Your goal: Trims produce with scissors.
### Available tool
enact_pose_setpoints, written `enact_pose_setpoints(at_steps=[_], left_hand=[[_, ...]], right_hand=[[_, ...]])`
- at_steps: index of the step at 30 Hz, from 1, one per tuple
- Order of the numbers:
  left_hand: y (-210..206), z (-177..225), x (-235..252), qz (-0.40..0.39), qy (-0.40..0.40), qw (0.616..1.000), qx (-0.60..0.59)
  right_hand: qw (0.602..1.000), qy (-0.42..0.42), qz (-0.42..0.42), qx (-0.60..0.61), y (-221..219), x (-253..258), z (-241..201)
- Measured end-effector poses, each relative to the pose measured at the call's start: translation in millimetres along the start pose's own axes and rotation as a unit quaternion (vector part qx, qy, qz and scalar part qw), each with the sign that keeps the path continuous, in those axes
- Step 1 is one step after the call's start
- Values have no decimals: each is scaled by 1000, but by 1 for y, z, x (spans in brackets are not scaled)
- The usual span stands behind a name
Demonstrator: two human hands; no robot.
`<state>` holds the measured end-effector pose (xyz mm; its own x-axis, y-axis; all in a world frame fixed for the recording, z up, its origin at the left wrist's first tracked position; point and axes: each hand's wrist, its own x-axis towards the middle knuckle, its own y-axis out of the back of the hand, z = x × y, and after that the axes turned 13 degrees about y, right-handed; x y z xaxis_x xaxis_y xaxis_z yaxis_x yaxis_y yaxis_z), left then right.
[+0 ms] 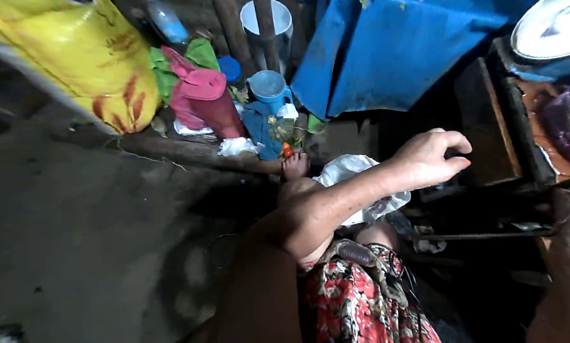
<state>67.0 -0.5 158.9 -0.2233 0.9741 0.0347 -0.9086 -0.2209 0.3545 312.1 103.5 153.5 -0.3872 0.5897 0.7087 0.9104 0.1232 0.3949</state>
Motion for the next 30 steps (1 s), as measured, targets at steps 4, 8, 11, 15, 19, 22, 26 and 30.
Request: enact_pose_setpoints(at_steps=[4,8,11,15,19,22,26,30], left_hand=[[-3,1,-4,-64,-36,997,10],[5,9,-13,-21,-43,996,80],[12,12,-21,26,-78,995,54],[14,13,-28,106,-176,978,-42],[12,24,-42,121,-220,961,-114],[9,29,-47,116,-248,952,-135],[6,33,-55,110,-272,941,-167],[10,44,-70,126,-289,920,-232]], right_hand=[[989,16,17,145,-42,-7,-9],[980,14,78,182,-79,-26,-22],[971,-62,79,216,-95,-47,-15],[912,-289,87,278,-116,-69,8],[794,-491,71,350,-138,-96,27],[734,-544,41,404,-148,-135,61],[748,-521,-4,412,-151,-175,92],[726,-656,6,203,-147,-100,-2]])
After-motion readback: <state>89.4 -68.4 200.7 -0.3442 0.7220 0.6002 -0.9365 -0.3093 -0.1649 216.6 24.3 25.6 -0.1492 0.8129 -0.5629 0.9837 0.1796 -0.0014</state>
